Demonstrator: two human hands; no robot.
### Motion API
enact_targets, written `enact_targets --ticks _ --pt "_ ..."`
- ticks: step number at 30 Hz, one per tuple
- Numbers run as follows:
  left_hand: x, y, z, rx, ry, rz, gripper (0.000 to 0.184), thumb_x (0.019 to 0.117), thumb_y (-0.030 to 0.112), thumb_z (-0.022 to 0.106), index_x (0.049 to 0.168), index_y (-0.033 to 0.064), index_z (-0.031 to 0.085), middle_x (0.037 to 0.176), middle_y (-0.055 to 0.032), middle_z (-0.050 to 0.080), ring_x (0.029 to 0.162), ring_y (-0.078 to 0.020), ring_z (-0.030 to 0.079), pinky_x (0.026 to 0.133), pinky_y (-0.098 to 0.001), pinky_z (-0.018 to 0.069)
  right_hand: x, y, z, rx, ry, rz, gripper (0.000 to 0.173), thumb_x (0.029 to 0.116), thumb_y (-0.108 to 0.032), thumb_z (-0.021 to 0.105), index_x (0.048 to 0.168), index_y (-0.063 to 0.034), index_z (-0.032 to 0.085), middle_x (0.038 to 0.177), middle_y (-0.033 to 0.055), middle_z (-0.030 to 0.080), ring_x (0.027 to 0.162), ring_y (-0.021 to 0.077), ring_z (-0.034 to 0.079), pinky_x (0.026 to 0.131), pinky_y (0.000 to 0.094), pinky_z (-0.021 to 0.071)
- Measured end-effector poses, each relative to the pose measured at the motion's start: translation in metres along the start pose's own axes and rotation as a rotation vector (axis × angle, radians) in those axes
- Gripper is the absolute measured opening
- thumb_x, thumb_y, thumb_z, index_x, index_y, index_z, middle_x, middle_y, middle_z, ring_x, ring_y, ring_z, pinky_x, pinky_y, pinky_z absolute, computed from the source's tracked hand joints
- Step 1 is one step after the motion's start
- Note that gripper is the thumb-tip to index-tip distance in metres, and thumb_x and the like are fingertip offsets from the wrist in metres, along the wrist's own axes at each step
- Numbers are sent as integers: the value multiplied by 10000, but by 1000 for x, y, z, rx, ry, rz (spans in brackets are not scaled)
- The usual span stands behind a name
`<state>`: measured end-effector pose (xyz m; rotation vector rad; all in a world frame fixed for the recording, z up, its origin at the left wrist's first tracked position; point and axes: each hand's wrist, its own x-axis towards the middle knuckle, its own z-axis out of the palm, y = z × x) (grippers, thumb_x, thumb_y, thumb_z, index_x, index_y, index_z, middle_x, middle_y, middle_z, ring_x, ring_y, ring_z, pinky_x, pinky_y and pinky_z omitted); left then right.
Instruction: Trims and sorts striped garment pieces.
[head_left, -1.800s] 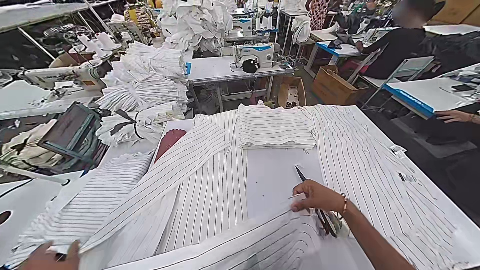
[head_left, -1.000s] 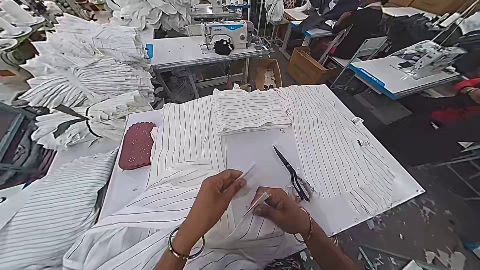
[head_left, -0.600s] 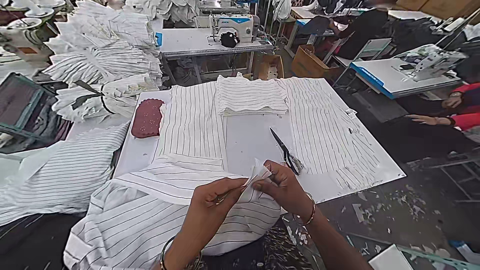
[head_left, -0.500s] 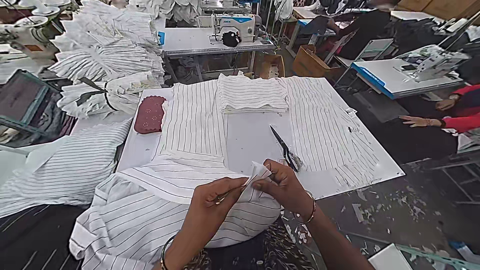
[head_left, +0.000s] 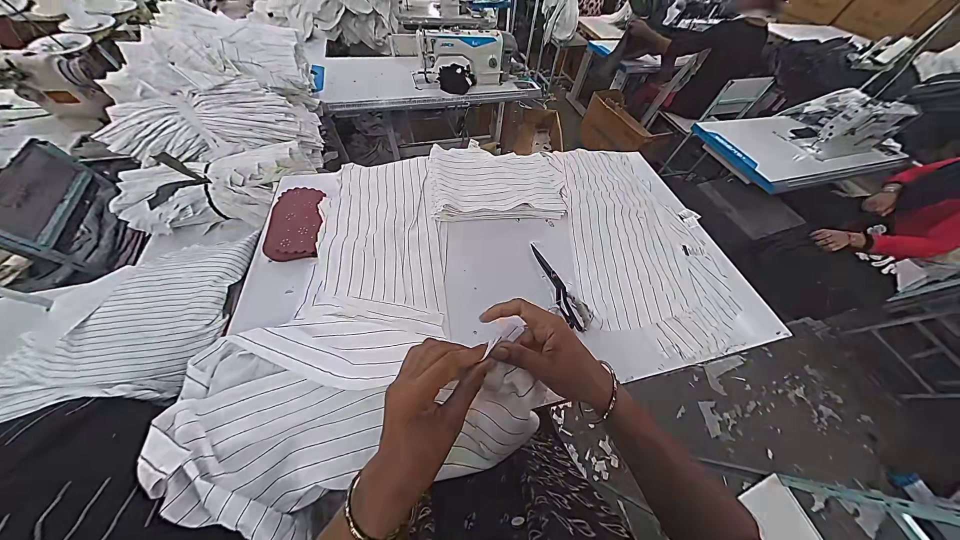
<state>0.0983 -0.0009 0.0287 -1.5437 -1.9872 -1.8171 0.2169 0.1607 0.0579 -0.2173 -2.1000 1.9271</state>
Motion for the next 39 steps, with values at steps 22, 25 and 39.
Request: enact_targets --ticks 22,25,39 --pt "-81 -148 145 237 -359 129 172 949 102 622 952 42 783 949 -139 749 891 -308 737 770 -444 598 59 195 -117 -997 -9 -72 285 950 34 549 1068 -46 795 1145 156 751 1129 355 692 1016 528 497" --pt "-90 -151 151 255 -390 87 168 950 120 630 958 53 784 968 -125 759 925 -307 741 810 -462 589 32 200 -116 -991 257 86 258 997 -64 557 1120 -69 784 1242 141 717 1234 356 631 1068 535 469" --pt "-94 -152 146 166 -405 98 140 932 131 669 911 53 783 945 -117 766 941 -305 741 873 -467 571 -51 138 -117 -825 276 1027 459 1016 -347 563 1300 10 613 1199 224 666 1112 347 650 950 543 487"
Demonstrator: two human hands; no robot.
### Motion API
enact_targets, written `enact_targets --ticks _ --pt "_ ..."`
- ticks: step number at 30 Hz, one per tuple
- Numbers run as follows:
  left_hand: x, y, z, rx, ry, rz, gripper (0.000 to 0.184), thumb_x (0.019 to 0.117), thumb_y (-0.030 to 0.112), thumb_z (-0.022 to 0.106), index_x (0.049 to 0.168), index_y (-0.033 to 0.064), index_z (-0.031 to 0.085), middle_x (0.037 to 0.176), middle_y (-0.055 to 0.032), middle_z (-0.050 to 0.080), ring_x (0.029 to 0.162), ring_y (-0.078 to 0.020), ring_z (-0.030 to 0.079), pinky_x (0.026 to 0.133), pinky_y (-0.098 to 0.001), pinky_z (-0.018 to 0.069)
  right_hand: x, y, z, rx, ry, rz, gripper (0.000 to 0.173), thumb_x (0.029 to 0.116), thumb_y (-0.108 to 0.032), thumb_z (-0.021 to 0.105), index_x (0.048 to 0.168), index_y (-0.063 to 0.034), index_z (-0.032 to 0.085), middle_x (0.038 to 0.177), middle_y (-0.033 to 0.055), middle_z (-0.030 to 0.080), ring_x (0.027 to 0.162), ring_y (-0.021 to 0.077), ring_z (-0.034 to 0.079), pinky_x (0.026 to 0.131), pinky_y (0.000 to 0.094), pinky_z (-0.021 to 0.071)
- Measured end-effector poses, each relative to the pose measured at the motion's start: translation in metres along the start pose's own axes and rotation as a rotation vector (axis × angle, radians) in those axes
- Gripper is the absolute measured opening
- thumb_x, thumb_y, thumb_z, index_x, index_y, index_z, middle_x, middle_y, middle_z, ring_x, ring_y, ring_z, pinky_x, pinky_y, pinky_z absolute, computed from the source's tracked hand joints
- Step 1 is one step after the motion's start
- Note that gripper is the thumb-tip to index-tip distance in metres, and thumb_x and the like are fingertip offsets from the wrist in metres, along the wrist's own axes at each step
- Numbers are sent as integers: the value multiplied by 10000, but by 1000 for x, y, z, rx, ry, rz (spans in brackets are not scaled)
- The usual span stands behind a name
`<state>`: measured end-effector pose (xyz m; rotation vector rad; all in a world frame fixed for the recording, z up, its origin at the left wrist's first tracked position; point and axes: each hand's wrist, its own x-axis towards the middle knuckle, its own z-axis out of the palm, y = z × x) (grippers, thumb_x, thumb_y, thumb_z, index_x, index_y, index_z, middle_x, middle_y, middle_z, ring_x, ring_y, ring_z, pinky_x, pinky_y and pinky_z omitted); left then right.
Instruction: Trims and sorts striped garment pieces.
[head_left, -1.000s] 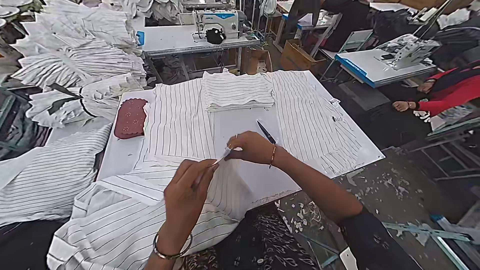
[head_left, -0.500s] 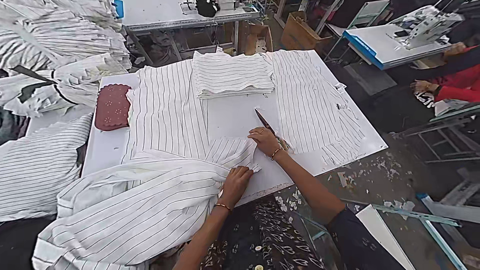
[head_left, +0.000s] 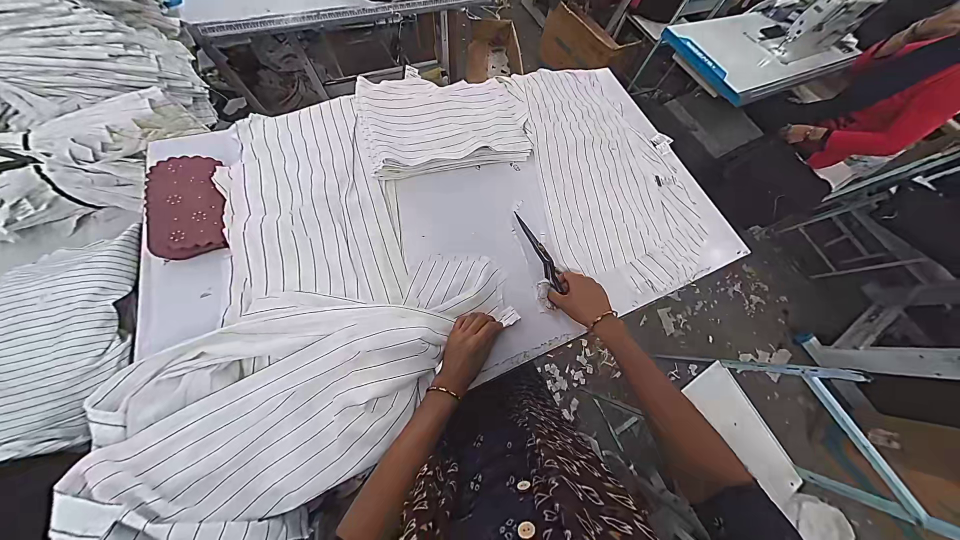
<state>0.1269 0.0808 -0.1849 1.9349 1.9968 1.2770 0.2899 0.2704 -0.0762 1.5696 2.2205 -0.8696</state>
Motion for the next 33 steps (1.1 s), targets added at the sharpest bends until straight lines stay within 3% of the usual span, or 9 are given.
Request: enact_targets --ticks 2,4,8,10,12,14,22,28,33 --pt "-1 1 -1 -33 -7 -10 143 929 128 668 911 44 782 954 -124 766 944 -314 740 878 -477 567 -24 27 8 341 -109 -121 302 1043 -160 534 1215 71 627 1014 158 685 877 198 650 834 388 527" --pt "-2 1 -2 -52 -4 -14 147 933 136 667 910 47 782 958 -119 767 946 -308 739 880 -471 565 -62 47 27 637 -247 -171 234 1029 -47 484 1200 87 570 935 77 690 790 93 660 768 286 557" --pt "-2 2 -4 -77 -20 -29 148 934 134 666 923 47 785 974 -127 767 966 -325 737 896 -493 558 -149 70 74 885 -349 -27 104 1016 -105 501 993 -82 600 632 -95 592 509 8 558 512 195 497" --pt "0 3 -5 -76 -33 -26 153 934 139 666 927 49 788 975 -126 766 969 -330 734 905 -499 554 -175 76 98 962 -365 81 138 1033 -136 522 916 -131 595 654 -122 568 541 -27 527 539 167 467" --pt "0 2 -6 -75 -47 -17 148 933 135 668 937 53 791 979 -123 765 970 -330 732 910 -499 550 -180 75 112 984 -368 100 134 1052 -111 495 987 -95 611 759 -109 601 667 -42 567 662 160 496" --pt "-1 2 -6 -84 -58 0 148 935 121 663 947 51 792 982 -130 764 977 -337 729 908 -505 548 -170 64 114 932 -389 70 132 1064 -137 496 1036 -64 602 795 -98 590 706 -49 552 691 156 476" --pt "-2 2 -7 -74 -36 72 165 947 92 629 949 62 791 999 -125 763 977 -334 727 886 -496 553 -131 33 100 706 -430 -17 251 1072 -252 531 1098 -10 594 830 -19 566 723 11 529 713 214 467" --pt "-3 1 -6 -38 -62 114 165 946 74 624 958 78 788 1012 -106 763 995 -315 724 892 -482 547 -134 41 113 712 -352 -6 222 1025 -254 621 910 -65 606 692 -63 548 615 2 518 619 213 450" --pt "-3 1 -6 -65 -61 99 173 950 78 617 959 73 790 1021 -111 765 1001 -318 725 901 -484 548 -139 33 126 763 -334 4 286 1045 -323 582 899 -79 598 674 -68 518 594 9 500 606 217 444"
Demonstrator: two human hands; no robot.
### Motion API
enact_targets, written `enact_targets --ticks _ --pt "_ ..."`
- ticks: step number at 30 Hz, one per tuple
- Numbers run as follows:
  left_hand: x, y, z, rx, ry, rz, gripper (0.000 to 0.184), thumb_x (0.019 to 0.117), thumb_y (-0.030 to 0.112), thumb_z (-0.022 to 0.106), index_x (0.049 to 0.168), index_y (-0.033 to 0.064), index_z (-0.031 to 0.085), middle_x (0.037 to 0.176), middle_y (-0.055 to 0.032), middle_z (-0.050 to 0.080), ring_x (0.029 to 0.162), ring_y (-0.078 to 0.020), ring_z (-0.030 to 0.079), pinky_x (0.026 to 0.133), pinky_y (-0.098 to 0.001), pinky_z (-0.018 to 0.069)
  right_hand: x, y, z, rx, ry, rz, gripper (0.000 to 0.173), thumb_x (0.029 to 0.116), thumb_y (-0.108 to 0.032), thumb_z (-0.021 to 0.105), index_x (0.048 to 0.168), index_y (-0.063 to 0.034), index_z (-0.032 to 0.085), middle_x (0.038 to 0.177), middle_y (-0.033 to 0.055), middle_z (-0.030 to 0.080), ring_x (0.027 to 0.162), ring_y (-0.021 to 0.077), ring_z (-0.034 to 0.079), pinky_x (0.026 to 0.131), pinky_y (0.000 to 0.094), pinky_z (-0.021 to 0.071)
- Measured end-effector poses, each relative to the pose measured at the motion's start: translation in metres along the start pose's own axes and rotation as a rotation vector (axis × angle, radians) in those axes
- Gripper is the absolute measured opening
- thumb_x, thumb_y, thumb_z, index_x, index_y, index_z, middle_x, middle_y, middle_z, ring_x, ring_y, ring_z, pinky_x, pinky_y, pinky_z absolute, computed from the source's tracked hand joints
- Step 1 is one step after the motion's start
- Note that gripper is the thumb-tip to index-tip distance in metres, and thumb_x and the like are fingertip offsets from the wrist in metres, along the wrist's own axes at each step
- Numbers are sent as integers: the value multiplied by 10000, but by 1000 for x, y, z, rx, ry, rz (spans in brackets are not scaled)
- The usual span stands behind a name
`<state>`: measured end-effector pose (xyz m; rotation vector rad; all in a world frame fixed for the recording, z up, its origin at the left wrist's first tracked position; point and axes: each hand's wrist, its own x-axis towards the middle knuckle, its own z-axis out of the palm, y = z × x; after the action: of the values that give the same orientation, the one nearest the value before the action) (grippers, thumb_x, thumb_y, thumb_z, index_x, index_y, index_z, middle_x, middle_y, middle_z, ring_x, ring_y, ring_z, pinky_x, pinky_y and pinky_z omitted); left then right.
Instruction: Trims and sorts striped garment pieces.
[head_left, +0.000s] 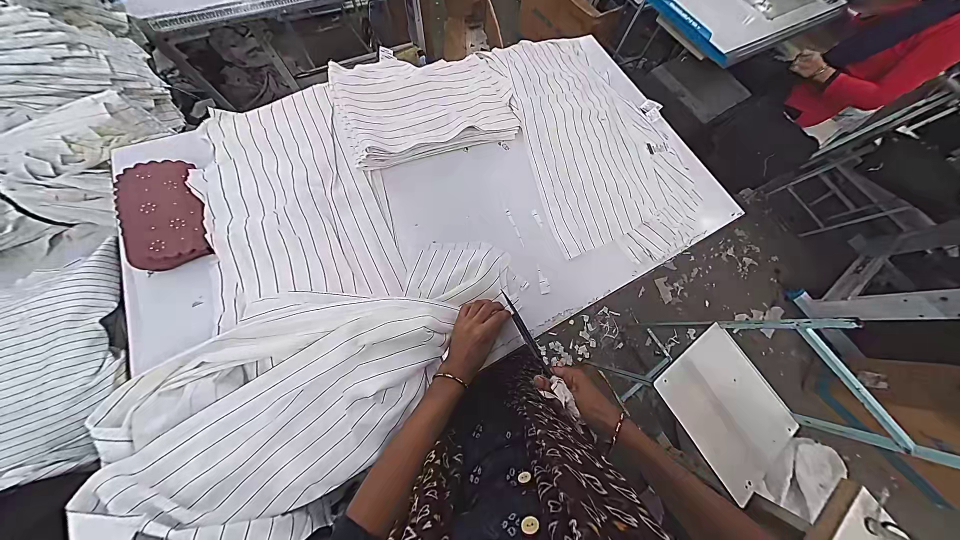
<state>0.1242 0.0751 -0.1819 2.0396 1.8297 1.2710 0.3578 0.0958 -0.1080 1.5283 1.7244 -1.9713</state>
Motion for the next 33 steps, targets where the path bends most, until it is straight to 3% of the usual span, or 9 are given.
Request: enact_targets --ticks 5,12,16,19,21,24,28,31,33 --pt "0 -1 0 -25 8 22 179 957 95 613 953 84 791 1003 -102 768 992 -305 726 899 -471 546 6 -14 5 -5 -42 43 304 1064 -364 538 987 -72 569 720 -43 502 618 33 491 628 228 442" --pt "0 -1 0 -8 -13 14 165 958 102 625 953 85 789 1005 -102 766 990 -303 724 907 -467 543 3 -10 38 103 135 -35 308 1055 -303 558 853 -71 577 676 -55 505 616 12 500 629 219 436" --pt "-1 -2 0 -6 -31 7 173 966 112 622 968 92 794 1015 -98 766 991 -299 724 909 -467 544 8 -12 52 348 200 -71 282 1065 -254 539 858 -70 594 635 -71 523 558 -6 509 573 178 449" --pt "1 3 -2 -192 48 -171 141 937 100 672 957 31 794 1012 -119 763 1011 -259 717 943 -404 546 12 -25 43 491 155 -17 267 1091 -250 499 934 -49 580 598 -33 616 491 36 582 507 194 499" --pt "15 16 -17 -477 191 -476 99 897 35 716 953 -32 761 982 -75 756 957 -92 707 906 -239 565 24 -37 17 282 132 -41 194 1078 -165 507 1092 5 601 701 19 683 559 84 649 553 244 556" --pt "50 39 -60 -777 387 -815 79 921 -24 672 989 -18 711 863 15 747 776 -13 694 739 -188 584 50 -73 -31 -249 308 -130 356 986 -163 640 1275 44 634 1076 203 723 972 298 705 911 467 540" --pt "75 63 -106 -867 510 -821 99 957 -26 610 986 16 696 824 38 737 748 -21 696 708 -189 587 109 -116 -73 -660 476 -214 472 1023 -144 572 1451 47 519 1447 310 498 1337 440 511 1132 499 411" --pt "70 74 -127 -561 513 -627 89 915 18 661 985 -12 706 869 48 730 790 34 675 757 -155 568 110 -157 -81 -636 448 -456 371 1035 -119 540 1360 43 618 1436 278 547 1349 430 507 1144 501 390" --pt "70 77 -134 -327 536 -490 128 879 64 704 948 -31 753 843 -4 720 773 56 635 746 -121 526 86 -191 -72 -515 489 -874 291 1000 -124 592 1225 3 725 1281 221 677 1104 336 691 950 450 555"
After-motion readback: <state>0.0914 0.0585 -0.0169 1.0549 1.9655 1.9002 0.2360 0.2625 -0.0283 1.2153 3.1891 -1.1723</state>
